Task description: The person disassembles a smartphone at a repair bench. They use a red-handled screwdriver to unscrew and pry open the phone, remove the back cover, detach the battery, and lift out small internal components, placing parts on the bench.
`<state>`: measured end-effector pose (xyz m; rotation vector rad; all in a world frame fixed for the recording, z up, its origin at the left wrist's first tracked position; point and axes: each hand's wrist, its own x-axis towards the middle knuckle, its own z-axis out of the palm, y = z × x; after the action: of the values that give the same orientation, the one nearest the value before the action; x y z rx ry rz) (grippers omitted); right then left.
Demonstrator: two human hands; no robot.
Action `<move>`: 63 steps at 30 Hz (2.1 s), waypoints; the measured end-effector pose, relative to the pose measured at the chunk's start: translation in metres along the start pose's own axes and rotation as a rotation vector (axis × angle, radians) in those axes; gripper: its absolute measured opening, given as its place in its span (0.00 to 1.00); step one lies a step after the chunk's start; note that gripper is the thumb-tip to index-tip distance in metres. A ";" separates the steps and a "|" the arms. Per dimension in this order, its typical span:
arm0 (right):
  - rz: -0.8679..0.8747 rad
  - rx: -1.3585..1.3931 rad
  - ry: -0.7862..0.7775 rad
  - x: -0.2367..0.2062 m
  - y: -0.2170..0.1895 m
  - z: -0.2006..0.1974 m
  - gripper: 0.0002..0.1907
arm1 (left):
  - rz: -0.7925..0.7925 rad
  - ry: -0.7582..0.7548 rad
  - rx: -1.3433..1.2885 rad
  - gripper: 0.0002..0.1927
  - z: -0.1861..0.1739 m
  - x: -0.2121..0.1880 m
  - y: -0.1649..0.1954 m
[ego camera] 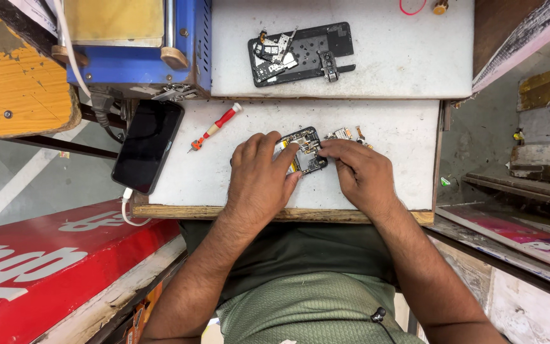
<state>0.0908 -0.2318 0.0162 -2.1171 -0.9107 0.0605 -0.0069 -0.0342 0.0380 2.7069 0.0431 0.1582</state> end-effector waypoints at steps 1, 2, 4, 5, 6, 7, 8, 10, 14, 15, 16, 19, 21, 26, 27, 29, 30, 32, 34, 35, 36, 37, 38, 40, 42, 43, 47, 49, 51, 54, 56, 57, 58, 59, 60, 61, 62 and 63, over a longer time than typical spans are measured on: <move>0.000 0.004 -0.002 -0.001 0.000 0.000 0.15 | 0.004 -0.007 0.007 0.28 0.000 0.000 0.000; 0.002 0.008 -0.005 -0.001 0.000 0.000 0.15 | 0.015 -0.009 0.010 0.26 0.001 0.000 -0.001; 0.021 0.012 -0.012 -0.001 0.001 0.001 0.15 | 0.037 -0.012 0.015 0.22 0.001 0.000 -0.007; 0.039 0.012 -0.021 -0.002 0.001 0.001 0.15 | 0.040 -0.025 0.006 0.20 0.001 0.000 -0.009; 0.052 0.011 -0.025 -0.001 0.001 0.001 0.15 | 0.046 -0.033 0.001 0.18 0.000 0.001 -0.013; 0.062 0.005 -0.026 0.000 0.002 0.000 0.15 | 0.053 -0.037 -0.001 0.17 0.000 0.004 -0.017; 0.074 0.001 -0.032 0.000 0.001 0.000 0.15 | 0.066 -0.053 -0.021 0.16 -0.001 0.006 -0.020; 0.060 0.007 -0.028 0.000 0.000 0.000 0.15 | 0.084 -0.088 -0.060 0.14 -0.004 0.010 -0.027; 0.036 0.045 -0.010 0.000 -0.001 0.000 0.14 | 0.129 -0.126 -0.083 0.13 -0.014 0.018 -0.037; 0.050 0.054 -0.012 0.000 -0.001 -0.001 0.14 | 0.139 -0.125 -0.089 0.12 -0.015 0.020 -0.037; 0.059 0.041 -0.018 0.000 -0.001 0.000 0.15 | 0.150 -0.123 -0.096 0.12 -0.017 0.022 -0.038; 0.067 0.012 -0.025 -0.001 0.000 0.000 0.14 | 0.172 -0.149 -0.094 0.12 -0.022 0.026 -0.038; 0.038 0.012 -0.015 -0.001 0.000 0.000 0.13 | 0.212 -0.150 -0.112 0.12 -0.026 0.030 -0.039; 0.077 0.037 -0.029 0.001 -0.003 -0.001 0.11 | 0.162 -0.313 -0.109 0.10 -0.029 0.047 -0.035; 0.076 0.035 -0.029 0.002 -0.004 -0.002 0.11 | 0.155 -0.345 -0.073 0.09 -0.028 0.051 -0.032; 0.093 0.048 -0.034 0.002 -0.005 -0.002 0.10 | 0.142 -0.378 -0.054 0.07 -0.027 0.055 -0.030; 0.102 0.055 -0.035 0.002 -0.005 -0.002 0.10 | 0.137 -0.375 -0.069 0.06 -0.027 0.055 -0.030; 0.085 0.045 -0.033 0.003 -0.005 -0.002 0.10 | 0.138 -0.333 -0.120 0.06 -0.027 0.053 -0.031; 0.097 0.044 -0.040 0.003 -0.004 -0.002 0.10 | 0.151 -0.256 -0.193 0.07 -0.028 0.043 -0.034; 0.116 0.049 -0.050 0.003 -0.004 -0.002 0.09 | 0.190 -0.208 -0.197 0.08 -0.027 0.038 -0.035; 0.136 0.054 -0.061 0.002 -0.004 -0.002 0.09 | 0.227 -0.161 -0.202 0.09 -0.027 0.033 -0.036; 0.142 0.049 -0.062 0.002 -0.003 -0.002 0.09 | 0.261 -0.114 -0.207 0.10 -0.025 0.030 -0.036; 0.146 0.046 -0.066 0.002 -0.003 -0.002 0.09 | 0.267 -0.116 -0.192 0.09 -0.023 0.028 -0.037; 0.129 0.043 -0.057 0.002 -0.003 -0.002 0.10 | 0.274 -0.112 -0.161 0.08 -0.020 0.025 -0.037; 0.085 0.046 -0.035 0.002 -0.003 -0.002 0.10 | 0.292 -0.107 -0.162 0.09 -0.019 0.024 -0.038; 0.077 0.044 -0.036 0.002 -0.003 -0.002 0.10 | 0.301 -0.103 -0.163 0.09 -0.019 0.024 -0.039; 0.085 0.044 -0.037 0.002 -0.004 -0.002 0.10 | 0.326 -0.146 -0.158 0.08 -0.022 0.030 -0.041; 0.091 0.049 -0.036 0.001 -0.004 -0.002 0.10 | 0.354 -0.150 -0.144 0.09 -0.024 0.032 -0.040; 0.084 0.049 -0.030 0.001 -0.004 -0.002 0.11 | 0.358 -0.171 -0.115 0.10 -0.025 0.034 -0.038; 0.076 0.040 -0.028 0.001 -0.004 -0.002 0.10 | 0.338 -0.222 -0.099 0.10 -0.027 0.035 -0.034; 0.088 0.042 -0.034 0.001 -0.004 -0.003 0.11 | 0.331 -0.240 -0.090 0.09 -0.028 0.037 -0.032; 0.093 0.045 -0.037 0.001 -0.004 -0.002 0.11 | 0.335 -0.239 -0.081 0.09 -0.029 0.038 -0.031; 0.086 0.046 -0.034 0.002 -0.004 -0.002 0.11 | 0.340 -0.238 -0.072 0.09 -0.029 0.039 -0.030; 0.081 0.046 -0.030 0.002 -0.004 -0.002 0.11 | 0.328 -0.253 -0.064 0.08 -0.028 0.040 -0.030; 0.077 0.045 -0.027 0.002 -0.004 -0.002 0.11 | 0.316 -0.270 -0.057 0.08 -0.027 0.042 -0.029; 0.090 0.049 -0.035 0.001 -0.003 -0.002 0.10 | 0.307 -0.288 -0.050 0.07 -0.026 0.042 -0.028; 0.104 0.052 -0.041 0.001 -0.003 -0.001 0.10 | 0.308 -0.277 -0.031 0.08 -0.025 0.042 -0.027; 0.120 0.055 -0.048 0.001 -0.002 -0.001 0.10 | 0.310 -0.267 -0.012 0.08 -0.023 0.041 -0.026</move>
<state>0.0908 -0.2311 0.0186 -2.1251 -0.7995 0.1961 0.0311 0.0014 0.0521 2.6821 -0.4548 -0.1136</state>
